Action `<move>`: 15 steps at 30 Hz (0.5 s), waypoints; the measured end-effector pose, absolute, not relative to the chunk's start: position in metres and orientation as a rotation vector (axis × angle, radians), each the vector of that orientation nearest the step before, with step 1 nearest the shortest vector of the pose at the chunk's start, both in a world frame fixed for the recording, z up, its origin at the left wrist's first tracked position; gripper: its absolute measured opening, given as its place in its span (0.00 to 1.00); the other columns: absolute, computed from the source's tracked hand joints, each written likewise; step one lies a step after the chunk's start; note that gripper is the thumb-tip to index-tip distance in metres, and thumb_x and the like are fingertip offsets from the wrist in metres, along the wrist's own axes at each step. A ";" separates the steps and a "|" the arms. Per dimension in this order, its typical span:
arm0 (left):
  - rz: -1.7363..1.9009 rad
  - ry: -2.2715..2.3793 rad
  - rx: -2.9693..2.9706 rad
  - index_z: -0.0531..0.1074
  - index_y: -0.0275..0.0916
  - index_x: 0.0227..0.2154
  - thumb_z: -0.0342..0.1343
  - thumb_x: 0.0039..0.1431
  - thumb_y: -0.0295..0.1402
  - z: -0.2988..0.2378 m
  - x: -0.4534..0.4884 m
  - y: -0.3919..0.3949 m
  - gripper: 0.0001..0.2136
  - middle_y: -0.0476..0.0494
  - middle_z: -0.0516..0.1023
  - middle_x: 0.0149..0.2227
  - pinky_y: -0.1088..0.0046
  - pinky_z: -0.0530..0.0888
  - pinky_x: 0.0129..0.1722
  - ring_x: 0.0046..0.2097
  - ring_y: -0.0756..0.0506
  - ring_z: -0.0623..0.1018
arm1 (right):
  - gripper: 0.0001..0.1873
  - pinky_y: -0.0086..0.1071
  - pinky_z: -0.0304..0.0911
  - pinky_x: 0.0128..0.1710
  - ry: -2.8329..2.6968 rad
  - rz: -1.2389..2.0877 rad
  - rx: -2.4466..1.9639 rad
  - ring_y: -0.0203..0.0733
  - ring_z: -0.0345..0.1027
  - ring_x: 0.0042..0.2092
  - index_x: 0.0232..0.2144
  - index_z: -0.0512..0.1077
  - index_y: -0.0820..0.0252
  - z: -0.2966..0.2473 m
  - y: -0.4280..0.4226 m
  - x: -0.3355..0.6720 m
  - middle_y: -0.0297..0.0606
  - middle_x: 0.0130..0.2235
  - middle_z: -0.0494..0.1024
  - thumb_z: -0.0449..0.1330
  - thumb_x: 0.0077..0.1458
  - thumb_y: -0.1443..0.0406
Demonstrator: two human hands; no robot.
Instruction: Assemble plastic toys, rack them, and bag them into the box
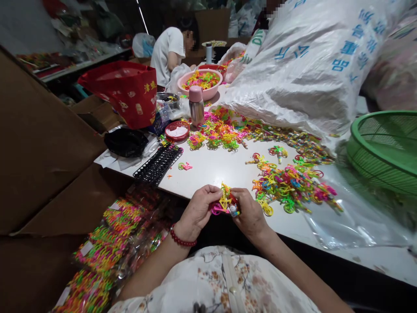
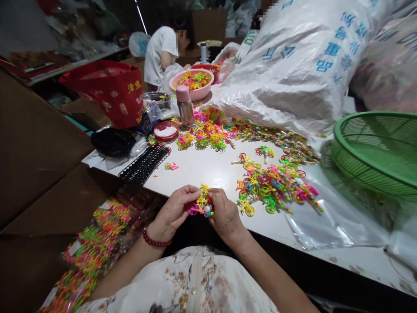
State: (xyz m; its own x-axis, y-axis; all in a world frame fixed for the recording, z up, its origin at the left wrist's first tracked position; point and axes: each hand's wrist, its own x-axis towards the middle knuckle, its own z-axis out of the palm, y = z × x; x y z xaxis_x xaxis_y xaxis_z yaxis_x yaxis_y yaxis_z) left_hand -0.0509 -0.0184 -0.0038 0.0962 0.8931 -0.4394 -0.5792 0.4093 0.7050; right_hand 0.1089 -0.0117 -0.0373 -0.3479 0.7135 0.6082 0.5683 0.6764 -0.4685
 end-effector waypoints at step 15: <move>1.266 1.090 0.498 0.71 0.33 0.25 0.70 0.39 0.34 -0.005 -0.049 -0.015 0.14 0.49 0.74 0.23 0.78 0.69 0.26 0.25 0.53 0.72 | 0.20 0.33 0.72 0.36 -1.976 0.367 -1.001 0.43 0.74 0.40 0.44 0.65 0.55 -0.031 -0.014 0.103 0.41 0.40 0.76 0.53 0.49 0.77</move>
